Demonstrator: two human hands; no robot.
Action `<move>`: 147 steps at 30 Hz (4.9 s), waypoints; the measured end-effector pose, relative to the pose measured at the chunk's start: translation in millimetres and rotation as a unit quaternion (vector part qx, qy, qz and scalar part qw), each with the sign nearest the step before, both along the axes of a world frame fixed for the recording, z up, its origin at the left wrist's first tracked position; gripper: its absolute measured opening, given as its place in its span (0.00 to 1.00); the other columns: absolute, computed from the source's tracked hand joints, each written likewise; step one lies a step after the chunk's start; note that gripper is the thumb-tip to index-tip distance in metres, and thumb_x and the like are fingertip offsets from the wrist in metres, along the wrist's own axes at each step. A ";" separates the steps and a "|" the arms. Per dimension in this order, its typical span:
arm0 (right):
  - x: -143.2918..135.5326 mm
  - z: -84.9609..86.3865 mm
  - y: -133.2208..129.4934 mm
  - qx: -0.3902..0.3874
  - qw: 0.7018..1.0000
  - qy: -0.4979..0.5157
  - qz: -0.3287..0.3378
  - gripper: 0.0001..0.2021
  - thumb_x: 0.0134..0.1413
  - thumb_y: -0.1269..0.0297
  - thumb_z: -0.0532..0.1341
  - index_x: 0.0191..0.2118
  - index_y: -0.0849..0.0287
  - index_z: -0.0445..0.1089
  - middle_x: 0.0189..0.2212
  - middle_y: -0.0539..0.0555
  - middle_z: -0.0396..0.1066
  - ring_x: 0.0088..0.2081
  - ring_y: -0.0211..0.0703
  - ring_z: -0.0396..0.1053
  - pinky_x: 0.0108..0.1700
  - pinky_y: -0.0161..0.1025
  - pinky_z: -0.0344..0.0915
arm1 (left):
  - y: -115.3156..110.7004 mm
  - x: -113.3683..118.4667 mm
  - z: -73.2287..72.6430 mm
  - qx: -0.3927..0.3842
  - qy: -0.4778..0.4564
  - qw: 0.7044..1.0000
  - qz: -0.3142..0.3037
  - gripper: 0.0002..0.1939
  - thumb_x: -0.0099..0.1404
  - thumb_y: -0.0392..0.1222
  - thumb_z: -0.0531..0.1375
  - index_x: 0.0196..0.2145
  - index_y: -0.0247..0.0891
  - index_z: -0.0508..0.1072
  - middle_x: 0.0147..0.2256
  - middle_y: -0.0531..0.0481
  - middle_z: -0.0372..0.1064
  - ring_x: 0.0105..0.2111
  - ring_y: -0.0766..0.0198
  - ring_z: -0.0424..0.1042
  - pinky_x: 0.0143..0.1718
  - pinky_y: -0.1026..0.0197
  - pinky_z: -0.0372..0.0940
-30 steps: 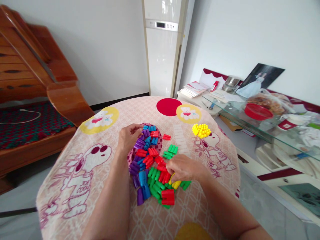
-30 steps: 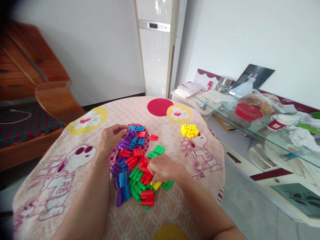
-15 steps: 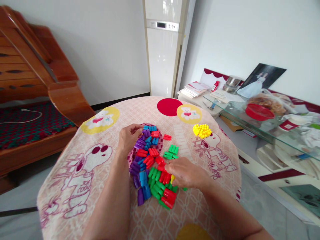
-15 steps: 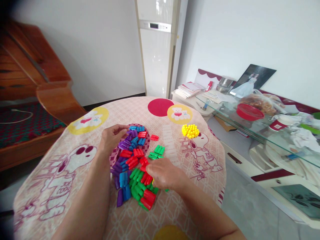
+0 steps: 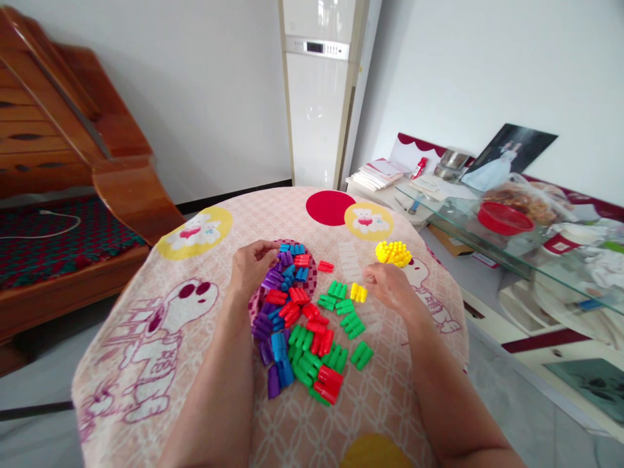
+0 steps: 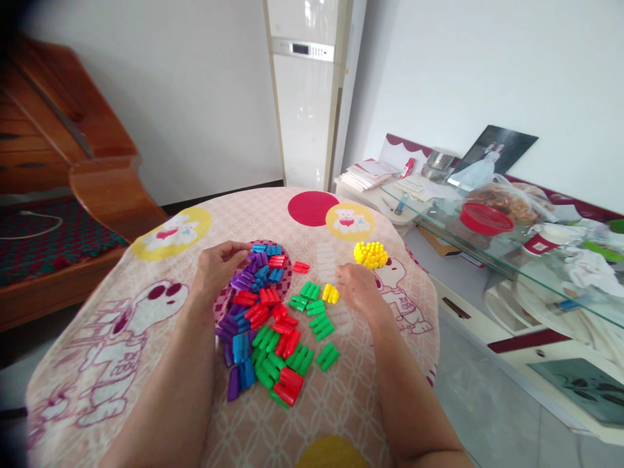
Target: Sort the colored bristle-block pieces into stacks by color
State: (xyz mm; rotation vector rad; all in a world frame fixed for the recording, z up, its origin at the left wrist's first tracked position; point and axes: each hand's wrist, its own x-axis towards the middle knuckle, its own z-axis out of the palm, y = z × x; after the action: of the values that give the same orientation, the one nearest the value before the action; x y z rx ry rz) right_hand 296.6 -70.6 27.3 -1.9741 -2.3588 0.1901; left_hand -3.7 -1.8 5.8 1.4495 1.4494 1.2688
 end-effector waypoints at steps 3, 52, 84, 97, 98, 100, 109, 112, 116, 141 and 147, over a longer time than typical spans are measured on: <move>-4.3 -3.1 -5.8 -0.052 0.997 -0.036 0.041 0.10 0.52 0.66 0.64 0.41 0.62 0.75 0.39 0.60 0.77 0.42 0.48 0.72 0.40 0.37 0.58 | 0.3 0.0 -0.7 -0.001 0.002 1.000 0.001 0.15 0.52 0.46 0.61 0.35 0.35 0.78 0.24 0.50 0.74 0.26 0.63 0.74 0.30 0.63 0.69; -17.6 -46.2 25.7 0.114 0.991 0.070 -0.024 0.14 0.65 0.63 0.51 0.39 0.60 0.74 0.36 0.58 0.77 0.38 0.45 0.72 0.39 0.35 0.58 | 4.8 -24.2 -23.1 -0.005 0.151 0.981 0.121 0.12 0.55 0.40 0.59 0.35 0.39 0.81 0.31 0.48 0.79 0.32 0.58 0.75 0.35 0.61 0.66; -89.5 -22.1 61.3 -0.259 0.870 0.337 0.250 0.08 0.47 0.69 0.63 0.36 0.62 0.75 0.26 0.48 0.71 0.28 0.36 0.67 0.30 0.31 0.59 | 15.3 -20.8 -31.6 -0.037 0.133 0.985 0.105 0.12 0.59 0.35 0.58 0.37 0.37 0.81 0.31 0.50 0.78 0.29 0.64 0.75 0.34 0.65 0.69; -129.6 1.7 15.9 -0.064 0.918 0.043 0.389 0.15 0.49 0.61 0.69 0.41 0.63 0.73 0.39 0.58 0.71 0.42 0.46 0.67 0.43 0.39 0.59 | 15.1 -21.0 -31.6 -0.027 0.137 0.985 0.098 0.12 0.60 0.34 0.58 0.37 0.37 0.81 0.33 0.49 0.79 0.30 0.64 0.76 0.33 0.66 0.69; -130.0 3.0 13.4 -0.059 0.917 0.029 0.392 0.12 0.50 0.63 0.68 0.40 0.63 0.73 0.39 0.58 0.71 0.42 0.46 0.67 0.44 0.39 0.59 | 14.9 -20.9 -30.8 -0.034 0.134 0.986 0.098 0.12 0.60 0.34 0.58 0.37 0.37 0.81 0.32 0.49 0.79 0.29 0.64 0.76 0.32 0.66 0.69; -129.6 3.8 11.4 -0.054 0.916 0.016 0.398 0.08 0.53 0.66 0.65 0.38 0.62 0.72 0.38 0.57 0.71 0.41 0.45 0.67 0.43 0.38 0.58 | 14.4 -20.7 -28.7 -0.048 0.129 0.986 0.095 0.12 0.60 0.34 0.58 0.37 0.37 0.80 0.32 0.49 0.79 0.28 0.64 0.75 0.31 0.66 0.68; -123.5 -4.3 25.7 -0.111 0.903 0.197 0.365 0.02 0.48 0.69 0.65 0.28 0.60 0.71 0.25 0.48 0.69 0.29 0.36 0.65 0.32 0.33 0.55 | 15.6 -22.6 -29.7 -0.044 0.157 0.981 0.104 0.12 0.60 0.36 0.58 0.38 0.39 0.81 0.33 0.50 0.79 0.31 0.63 0.76 0.34 0.66 0.69; -103.0 -7.3 48.4 -0.095 0.898 0.354 0.246 0.05 0.47 0.67 0.64 0.33 0.60 0.72 0.25 0.47 0.70 0.27 0.35 0.66 0.30 0.31 0.57 | 16.8 -23.5 -31.6 -0.049 0.149 0.983 0.100 0.12 0.60 0.37 0.58 0.38 0.39 0.81 0.32 0.50 0.79 0.30 0.63 0.76 0.33 0.66 0.69; -64.8 -21.0 85.6 0.087 0.916 0.392 0.009 0.07 0.45 0.65 0.61 0.34 0.59 0.72 0.25 0.49 0.72 0.28 0.39 0.68 0.32 0.34 0.61 | 17.2 -23.8 -30.4 -0.049 0.158 0.980 0.113 0.12 0.59 0.37 0.59 0.37 0.39 0.81 0.31 0.50 0.79 0.30 0.63 0.76 0.33 0.66 0.69; -13.4 -67.2 117.1 0.155 0.958 0.226 -0.088 0.12 0.53 0.62 0.58 0.36 0.62 0.77 0.34 0.58 0.78 0.36 0.46 0.73 0.41 0.38 0.64 | 19.1 -26.0 -34.6 -0.043 0.148 0.982 0.105 0.12 0.59 0.39 0.58 0.38 0.41 0.81 0.32 0.50 0.79 0.31 0.62 0.76 0.34 0.66 0.69; -26.4 -49.6 110.4 0.161 0.963 0.182 -0.121 0.16 0.51 0.60 0.62 0.44 0.62 0.76 0.32 0.59 0.78 0.36 0.49 0.73 0.40 0.40 0.64 | 17.8 -25.3 -30.5 -0.035 0.180 0.976 0.114 0.12 0.58 0.38 0.59 0.36 0.41 0.82 0.32 0.51 0.79 0.31 0.63 0.75 0.35 0.66 0.68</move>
State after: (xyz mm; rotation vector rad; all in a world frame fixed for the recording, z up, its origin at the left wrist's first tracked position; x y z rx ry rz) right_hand 270.3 39.7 -22.3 -1.8583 -1.7811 0.1325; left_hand -29.0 16.0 -24.8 1.5582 1.9268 1.1114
